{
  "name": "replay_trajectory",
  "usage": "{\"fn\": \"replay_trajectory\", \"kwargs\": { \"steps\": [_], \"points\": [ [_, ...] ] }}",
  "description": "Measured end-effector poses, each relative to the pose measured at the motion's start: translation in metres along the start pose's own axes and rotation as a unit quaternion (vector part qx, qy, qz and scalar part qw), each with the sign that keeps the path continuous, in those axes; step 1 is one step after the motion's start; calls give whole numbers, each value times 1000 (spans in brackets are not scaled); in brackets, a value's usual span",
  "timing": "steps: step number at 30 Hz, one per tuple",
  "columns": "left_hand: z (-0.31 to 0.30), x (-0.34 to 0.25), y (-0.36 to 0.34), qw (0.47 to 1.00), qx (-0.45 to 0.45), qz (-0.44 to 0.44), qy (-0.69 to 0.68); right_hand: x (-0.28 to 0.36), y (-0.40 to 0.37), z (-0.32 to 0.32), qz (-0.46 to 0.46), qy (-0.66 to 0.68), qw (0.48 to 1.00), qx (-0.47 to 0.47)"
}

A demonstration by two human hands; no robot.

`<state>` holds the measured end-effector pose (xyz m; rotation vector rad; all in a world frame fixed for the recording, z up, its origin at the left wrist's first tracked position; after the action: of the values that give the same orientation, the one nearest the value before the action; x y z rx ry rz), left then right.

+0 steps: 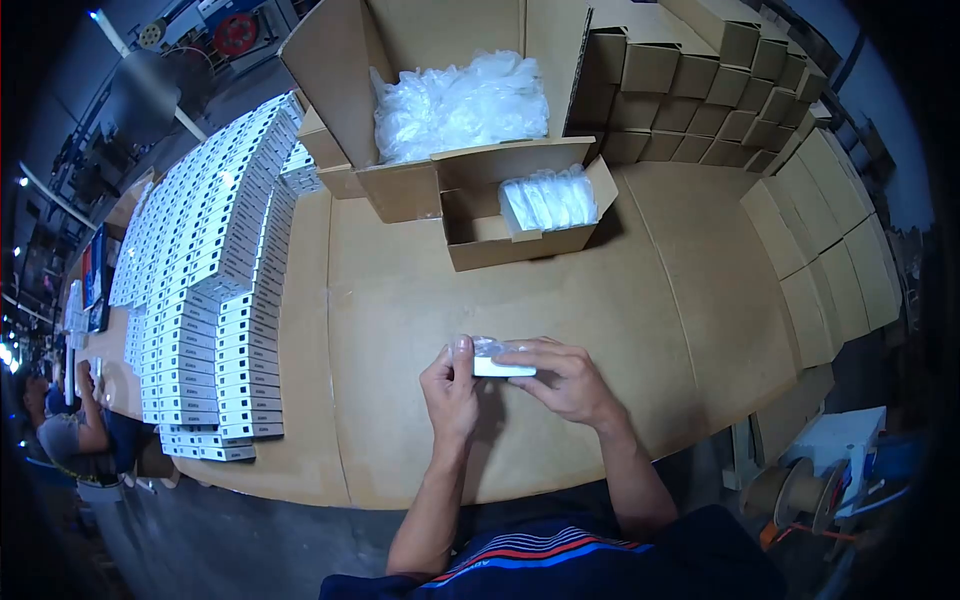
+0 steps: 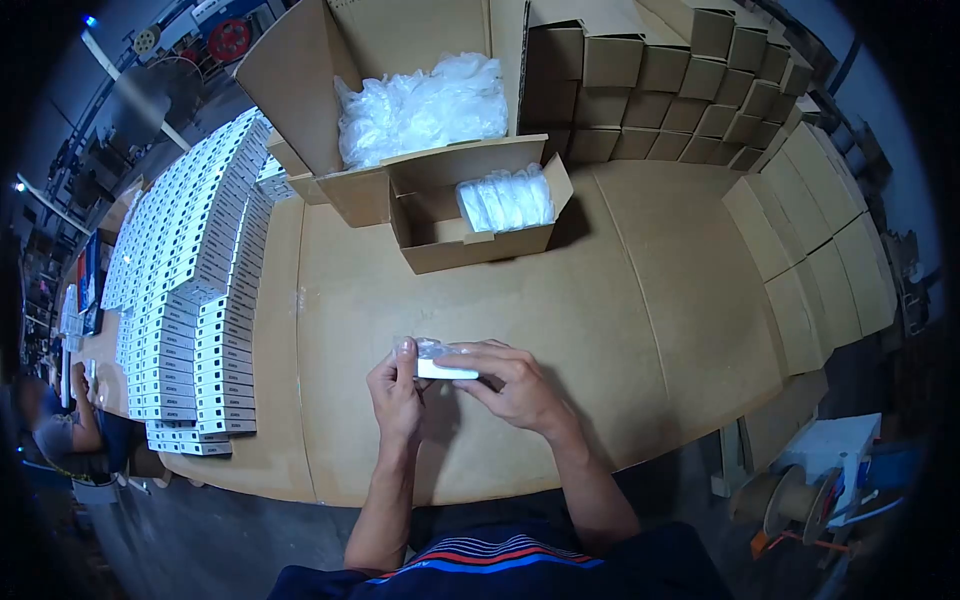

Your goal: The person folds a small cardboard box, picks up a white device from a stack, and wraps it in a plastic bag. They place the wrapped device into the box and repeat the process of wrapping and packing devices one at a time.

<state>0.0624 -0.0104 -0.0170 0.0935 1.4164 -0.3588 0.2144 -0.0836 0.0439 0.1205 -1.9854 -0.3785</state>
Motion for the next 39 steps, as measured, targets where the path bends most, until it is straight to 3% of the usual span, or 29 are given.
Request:
{"fn": "replay_trajectory", "kwargs": {
  "steps": [4,7,10,11,14,20,23,26,30,32,35,39],
  "points": [
    [5,-5,-1,999,17,-20,-46,-6,0,-4,28,-2,1000,6],
    [3,-34,-1,997,-1,77,13,1,1,-5,30,0,999,-12],
    [6,-41,-8,989,113,84,44,-3,-1,-9,73,43,996,-21],
    [10,-51,-10,978,137,143,62,-6,-2,-10,95,62,993,-22],
    [11,-52,-9,948,213,158,175,-4,0,-10,80,73,994,-24],
    [3,-45,-3,957,210,153,130,34,16,-23,-62,-115,991,-32],
    [3,-46,0,958,213,142,127,37,19,-21,-68,-114,990,36],
    [5,-50,3,955,221,139,144,50,24,-21,-110,-216,966,87],
    [4,-37,15,965,223,81,112,54,42,-27,-142,-259,947,126],
    [1,-42,23,965,187,104,149,55,57,-38,-152,-260,944,133],
    [-2,-61,37,955,106,135,241,59,85,-64,-141,-265,954,16],
    [4,-71,57,873,59,276,398,59,116,-76,-111,-263,950,-127]
  ]
}}
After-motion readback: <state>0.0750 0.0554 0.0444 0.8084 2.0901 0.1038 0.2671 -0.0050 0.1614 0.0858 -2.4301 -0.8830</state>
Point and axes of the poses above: each hand's wrist, its own y-axis towards the middle knuckle, its own z-axis out of the palm, x = y × z, the point moved 7 cm from there along y, towards the middle knuckle, and after that the axes turned 1 degree about -x, right-handed, at the moved point
